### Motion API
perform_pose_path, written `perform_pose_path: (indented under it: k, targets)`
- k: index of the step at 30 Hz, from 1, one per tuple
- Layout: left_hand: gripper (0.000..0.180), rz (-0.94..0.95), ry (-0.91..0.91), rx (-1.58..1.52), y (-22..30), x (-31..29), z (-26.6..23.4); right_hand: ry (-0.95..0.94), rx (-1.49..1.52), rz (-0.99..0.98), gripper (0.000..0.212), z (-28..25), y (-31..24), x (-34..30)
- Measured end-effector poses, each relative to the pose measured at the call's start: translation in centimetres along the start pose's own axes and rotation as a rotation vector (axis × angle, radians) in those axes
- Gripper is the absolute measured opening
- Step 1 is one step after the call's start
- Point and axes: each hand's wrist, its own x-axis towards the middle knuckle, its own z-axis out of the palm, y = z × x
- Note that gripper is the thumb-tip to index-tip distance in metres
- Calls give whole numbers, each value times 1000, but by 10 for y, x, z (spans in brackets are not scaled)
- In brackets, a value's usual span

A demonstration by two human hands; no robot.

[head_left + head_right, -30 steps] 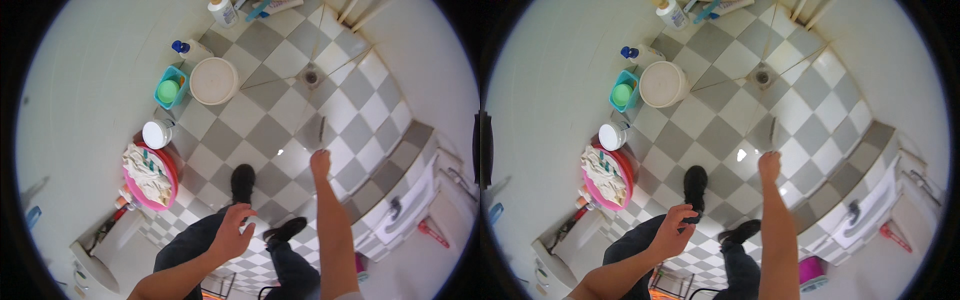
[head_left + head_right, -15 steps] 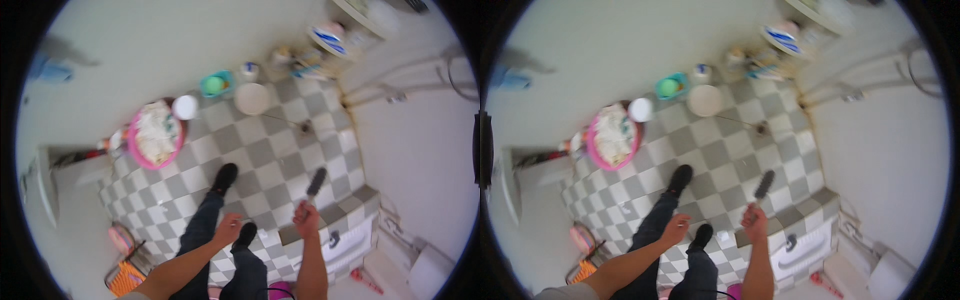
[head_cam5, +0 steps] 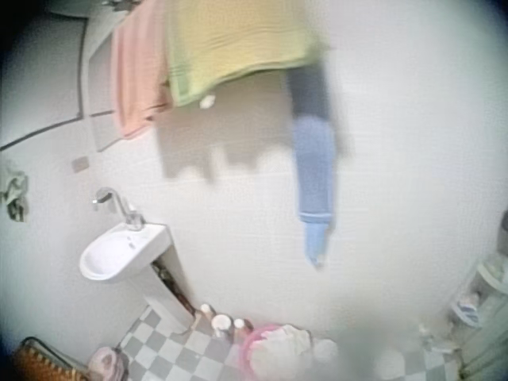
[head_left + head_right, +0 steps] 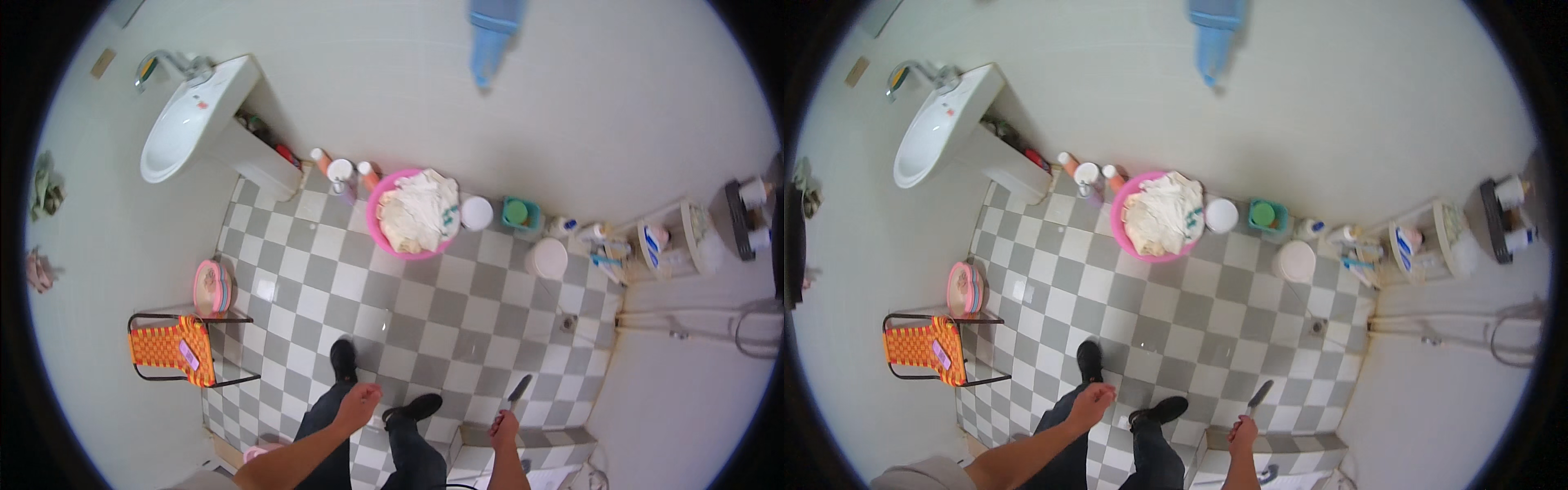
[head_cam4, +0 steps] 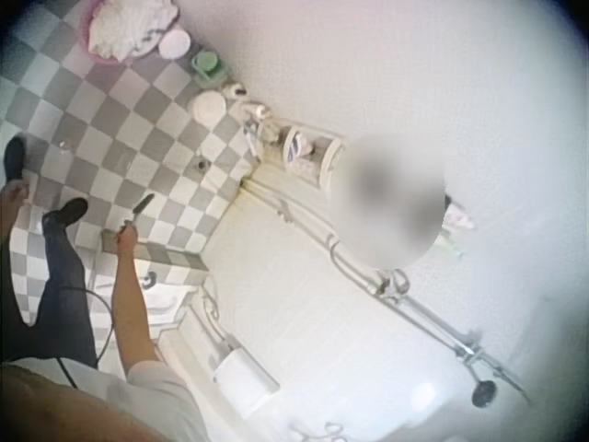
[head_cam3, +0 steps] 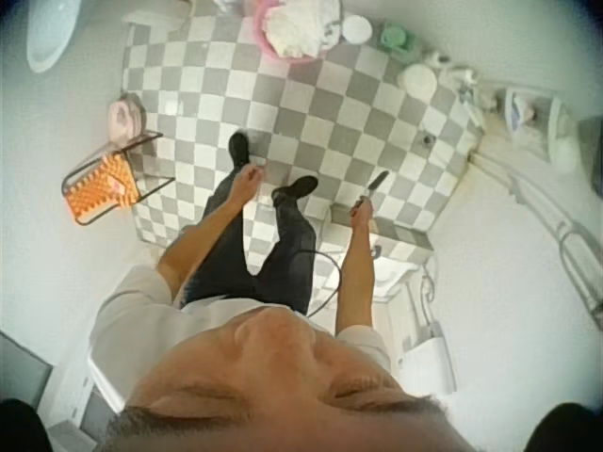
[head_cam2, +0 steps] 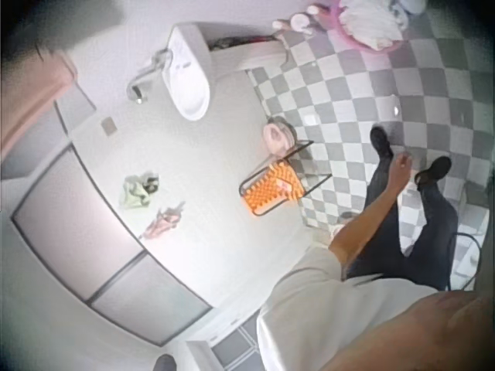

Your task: The person scrubs a squat toilet with a long-handled brush, then moves to the floor to scrub tiles with a small brush and cleaning solution. They handle a bucket and cleaning containers during the process.

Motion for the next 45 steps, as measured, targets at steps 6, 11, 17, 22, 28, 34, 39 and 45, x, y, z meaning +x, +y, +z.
perform_pose_path:
  k: [6,11,17,22,28,34,39,45]
  targets:
    - [24,-69,61,-116,-52,-9,-49,-45,-189,-83,13,142,39,-14]
    - [25,90,-158,-54,-93,-1,-95,-171,-357,-65,13,262,94,-75]
    - [28,-10,-236,-150,-113,11,-152,-256,-442,5,14,369,185,-164]
    - [32,-175,-119,-366,-109,41,-188,-407,-435,-161,17,415,227,-203]
    - [32,-196,-177,-266,-113,64,-187,-375,-559,-269,29,419,220,-168]
    - [35,65,-335,46,-109,111,-144,-193,-1121,-584,36,386,158,-17]
    - [38,378,-468,460,-86,178,-124,-309,-1799,-843,30,388,36,76]
    - [40,610,-434,671,-73,300,-98,-530,-2100,-967,41,398,-57,207]
